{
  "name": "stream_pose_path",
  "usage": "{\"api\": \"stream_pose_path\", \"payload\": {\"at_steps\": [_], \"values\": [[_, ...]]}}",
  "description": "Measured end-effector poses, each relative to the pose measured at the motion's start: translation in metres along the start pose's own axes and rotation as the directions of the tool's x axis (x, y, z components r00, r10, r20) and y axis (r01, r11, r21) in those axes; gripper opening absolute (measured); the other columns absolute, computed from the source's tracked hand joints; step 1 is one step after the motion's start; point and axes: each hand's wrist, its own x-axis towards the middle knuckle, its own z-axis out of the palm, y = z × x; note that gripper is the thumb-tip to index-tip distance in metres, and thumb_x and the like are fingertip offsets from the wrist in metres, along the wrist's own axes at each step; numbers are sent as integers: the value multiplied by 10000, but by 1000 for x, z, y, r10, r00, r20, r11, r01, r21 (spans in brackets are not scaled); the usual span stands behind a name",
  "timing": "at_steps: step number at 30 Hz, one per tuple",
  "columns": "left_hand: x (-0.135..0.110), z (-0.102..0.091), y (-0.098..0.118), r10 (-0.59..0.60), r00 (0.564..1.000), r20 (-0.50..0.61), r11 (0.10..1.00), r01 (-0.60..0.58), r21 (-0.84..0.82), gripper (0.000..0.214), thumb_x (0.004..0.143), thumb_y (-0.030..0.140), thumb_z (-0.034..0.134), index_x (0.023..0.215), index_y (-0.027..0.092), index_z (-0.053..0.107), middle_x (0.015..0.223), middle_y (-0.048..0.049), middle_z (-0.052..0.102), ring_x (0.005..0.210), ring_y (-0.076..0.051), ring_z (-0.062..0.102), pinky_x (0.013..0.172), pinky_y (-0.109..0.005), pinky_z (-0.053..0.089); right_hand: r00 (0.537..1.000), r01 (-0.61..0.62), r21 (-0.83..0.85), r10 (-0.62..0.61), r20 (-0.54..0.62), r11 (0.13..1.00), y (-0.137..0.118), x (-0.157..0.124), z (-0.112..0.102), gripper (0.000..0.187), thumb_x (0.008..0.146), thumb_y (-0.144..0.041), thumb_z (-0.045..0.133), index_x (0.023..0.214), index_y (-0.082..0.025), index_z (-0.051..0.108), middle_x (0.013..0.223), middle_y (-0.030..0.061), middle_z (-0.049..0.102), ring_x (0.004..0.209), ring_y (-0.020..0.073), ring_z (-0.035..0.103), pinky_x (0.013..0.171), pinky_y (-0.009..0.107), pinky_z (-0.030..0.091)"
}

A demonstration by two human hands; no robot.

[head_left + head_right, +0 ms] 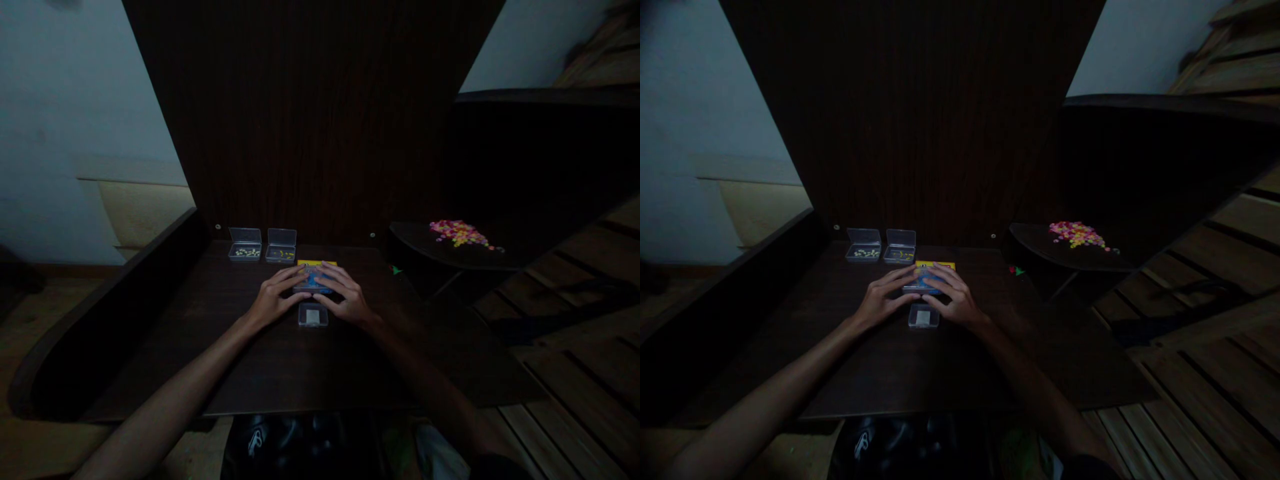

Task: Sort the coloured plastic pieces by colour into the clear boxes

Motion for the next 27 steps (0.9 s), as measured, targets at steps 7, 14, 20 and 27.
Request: {"api": "stream_pose_path", "payload": {"at_steps": [7, 14, 20, 27], "values": [[-1, 4, 0, -36, 999, -7, 999, 36, 20, 399, 844, 356, 646, 1222, 230, 622, 1329, -111, 585, 1212, -254, 576, 1005, -474, 501, 943, -331, 26, 332, -4, 943, 2, 1, -8, 706, 734, -369, 759, 1367, -239, 474, 1332, 111, 562, 1206, 269, 544, 1027, 460, 457], [4, -1, -14, -183, 979, 89, 976, 170, 136, 770, 806, 496, 640, 1449, 186, 352, 1468, -138, 442, 1345, -282, 438, 1117, -482, 377, 884, -465, 177, 467, 29, 868, 22, -3, -4, 736, 724, -375, 766, 1371, -231, 446, 1317, 124, 579, 1170, 250, 586, 972, 400, 492], [4, -15, -45, -379, 916, 134, 887, 318, 335, 657, 913, 494, 431, 1438, 106, 348, 1532, -168, 322, 1446, -304, 238, 1171, -516, 246, 857, -516, 97, 514, 42, 851, 45, -8, -6, 688, 733, -331, 748, 1351, -218, 466, 1321, 125, 569, 1122, 251, 606, 984, 433, 484], [0, -14, -67, -448, 872, 198, 825, 318, 467, 622, 913, 476, 403, 1389, 75, 408, 1496, -180, 385, 1447, -319, 228, 1163, -498, 268, 855, -519, 113, 513, 79, 847, 56, -14, -4, 679, 753, -336, 724, 1364, -219, 451, 1340, 120, 556, 1187, 249, 573, 1038, 434, 442]]}}
